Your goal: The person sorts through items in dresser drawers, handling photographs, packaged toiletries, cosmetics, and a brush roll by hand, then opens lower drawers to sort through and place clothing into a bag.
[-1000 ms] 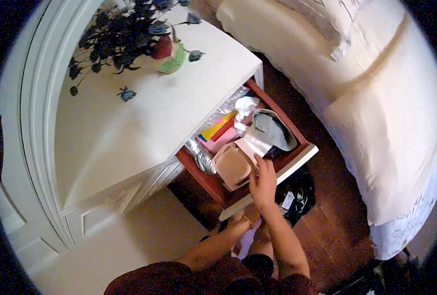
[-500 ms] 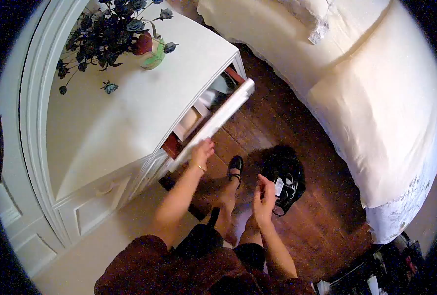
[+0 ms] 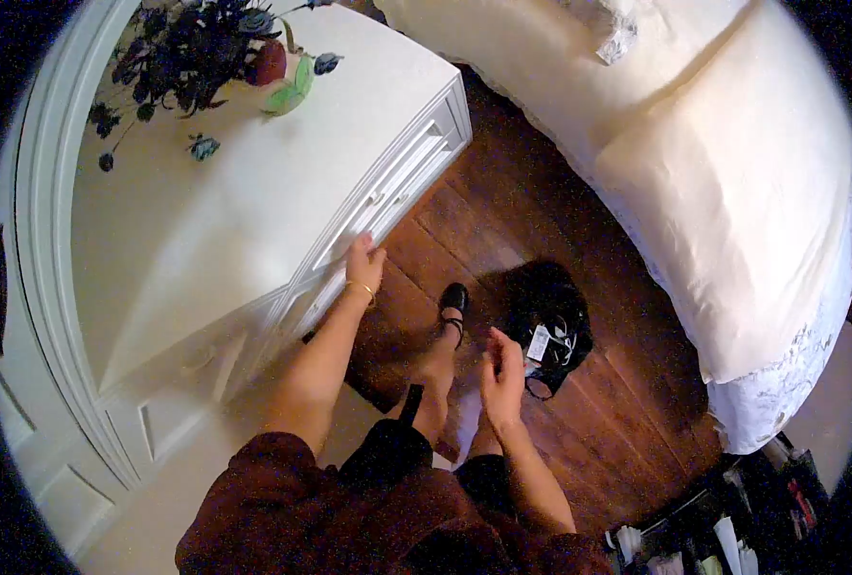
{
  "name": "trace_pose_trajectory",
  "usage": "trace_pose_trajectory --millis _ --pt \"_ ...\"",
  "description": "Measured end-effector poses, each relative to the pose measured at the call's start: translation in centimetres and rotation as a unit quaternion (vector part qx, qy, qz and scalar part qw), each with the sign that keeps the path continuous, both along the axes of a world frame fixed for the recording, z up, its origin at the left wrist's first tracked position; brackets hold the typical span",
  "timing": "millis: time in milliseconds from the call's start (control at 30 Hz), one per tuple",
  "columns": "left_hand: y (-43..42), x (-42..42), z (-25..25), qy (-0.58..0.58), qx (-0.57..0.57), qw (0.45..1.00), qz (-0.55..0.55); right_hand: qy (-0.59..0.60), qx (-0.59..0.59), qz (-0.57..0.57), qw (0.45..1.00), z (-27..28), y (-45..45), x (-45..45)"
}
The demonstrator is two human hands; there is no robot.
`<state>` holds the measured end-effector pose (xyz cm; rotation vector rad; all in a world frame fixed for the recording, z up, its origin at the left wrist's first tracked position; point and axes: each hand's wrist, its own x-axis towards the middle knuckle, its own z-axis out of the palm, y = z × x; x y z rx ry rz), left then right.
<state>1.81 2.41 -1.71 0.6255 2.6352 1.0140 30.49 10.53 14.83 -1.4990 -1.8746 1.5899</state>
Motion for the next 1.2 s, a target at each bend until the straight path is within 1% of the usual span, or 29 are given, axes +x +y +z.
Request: trace_pose_trajectory --millis 33,67,100,133,167,200,267,333,367,400,433,467,533,567,633,667,700,733,800,867,900,933,967,1000,1033,1067,1100,1200 --pt "-0.9 0.7 2.6 -0.175 -0.118 0.974 -0.085 -0.005 -0.005 0.016 1.0 -0.3 -0.5 0.3" --pt "-3.5 2.0 1.1 -0.241 -0.123 0.954 -0.132 -0.008 -0.01 0.034 0.999 -0.8 -1.0 0.6" --pt "-2.8 4.1 5.6 -0.125 -0.297 0.921 -0.22 -0.028 0.076 0.102 0.991 -1.6 -1.6 1.0" --pt "-4.0 6.3 7.0 -0.031 -0.32 0.917 -0.236 -0.018 0.124 0.13 0.984 -1.8 -2.1 0.9" --pt "-5.0 8.1 8.3 -0.033 -0.322 0.921 -0.217 -0.045 0.069 0.18 0.98 -2.1 -2.5 1.1" --pt "-6.8 10.0 7.8 -0.114 -0.331 0.918 -0.186 -0.072 0.014 0.23 0.971 -2.4 -2.9 1.3" --pt "-9.5 14.5 8.6 -0.183 -0.249 0.949 -0.071 -0.091 0.019 0.255 0.963 -2.7 -4.2 0.4" --pt "-12.4 18.8 7.8 -0.236 -0.163 0.958 -0.016 -0.097 0.018 0.256 0.962 -3.2 -6.1 1.1" --pt "-13.3 21.1 7.8 -0.214 -0.141 0.967 -0.008 -0.087 0.024 0.252 0.963 -4.4 -6.6 1.5" --pt "-13.4 22.7 8.7 -0.222 -0.149 0.963 -0.023 -0.078 0.032 0.25 0.964 -5.1 -6.8 2.0" --pt "-14.0 24.0 8.5 -0.189 -0.145 0.969 -0.06 -0.06 0.009 0.261 0.963 -5.3 -6.7 2.7" --pt "-14.4 25.2 8.2 -0.155 -0.141 0.973 -0.097 -0.042 0.032 0.264 0.963 -5.8 -6.7 3.4" --pt "-14.0 26.2 8.8 -0.164 -0.057 0.975 -0.135 -0.007 0.08 0.261 0.962 -7.4 -6.4 4.2" --pt "-13.5 26.1 9.1 -0.167 -0.015 0.973 -0.16 -0.014 0.086 0.272 0.958 -8.6 -5.9 4.3" --pt "-12.7 25.1 8.4 -0.183 -0.084 0.946 -0.253 -0.028 0.096 0.288 0.952 -11.4 -5.0 3.5" --pt "-12.3 24.2 7.8 -0.185 -0.117 0.929 -0.297 -0.01 0.191 0.308 0.932 -12.9 -4.3 2.3" --pt "-12.1 23.1 7.3 -0.217 -0.111 0.907 -0.343 -0.024 0.223 0.338 0.914 -14.9 -3.4 0.4" --pt "-12.4 22.3 6.1 -0.191 -0.095 0.906 -0.366 -0.042 0.252 0.367 0.894 -17.2 -2.5 -1.8" --pt "-13.5 21.0 2.8 -0.181 -0.061 0.916 -0.354 -0.084 0.299 0.418 0.854 -22.1 -0.6 -7.2" --pt "-14.9 19.6 -0.2 -0.153 -0.048 0.927 -0.34 -0.043 0.408 0.403 0.818 -28.0 0.6 -13.6" --pt "-15.8 19.0 -1.4 -0.14 -0.044 0.932 -0.33 -0.048 0.428 0.396 0.811 -30.5 0.9 -16.5" --pt "-16.9 18.5 -2.6 -0.132 -0.054 0.921 -0.363 -0.05 0.45 0.389 0.803 -32.8 1.3 -19.6" --pt "-18.0 18.0 -3.7 -0.121 -0.064 0.908 -0.395 -0.099 0.499 0.374 0.775 -33.8 1.6 -23.0" --pt "-19.5 17.0 -6.9 -0.113 -0.078 0.897 -0.421 -0.153 0.51 0.381 0.756 -35.8 1.5 -25.4" --pt "-20.4 16.2 -6.8 -0.081 -0.067 0.901 -0.421 -0.207 0.519 0.389 0.732 -37.7 1.4 -27.8" --pt "-20.8 15.0 -6.7 -0.042 -0.051 0.905 -0.419 -0.269 0.502 0.412 0.711 -38.7 1.9 -29.6" --pt "-21.1 14.3 -6.5 -0.006 -0.036 0.909 -0.416 -0.248 0.501 0.416 0.717 -40.4 2.2 -30.4" --pt "-21.1 13.4 -6.2 0.094 0.019 0.931 -0.352 -0.219 0.453 0.4 0.766 -43.2 2.3 -31.6"
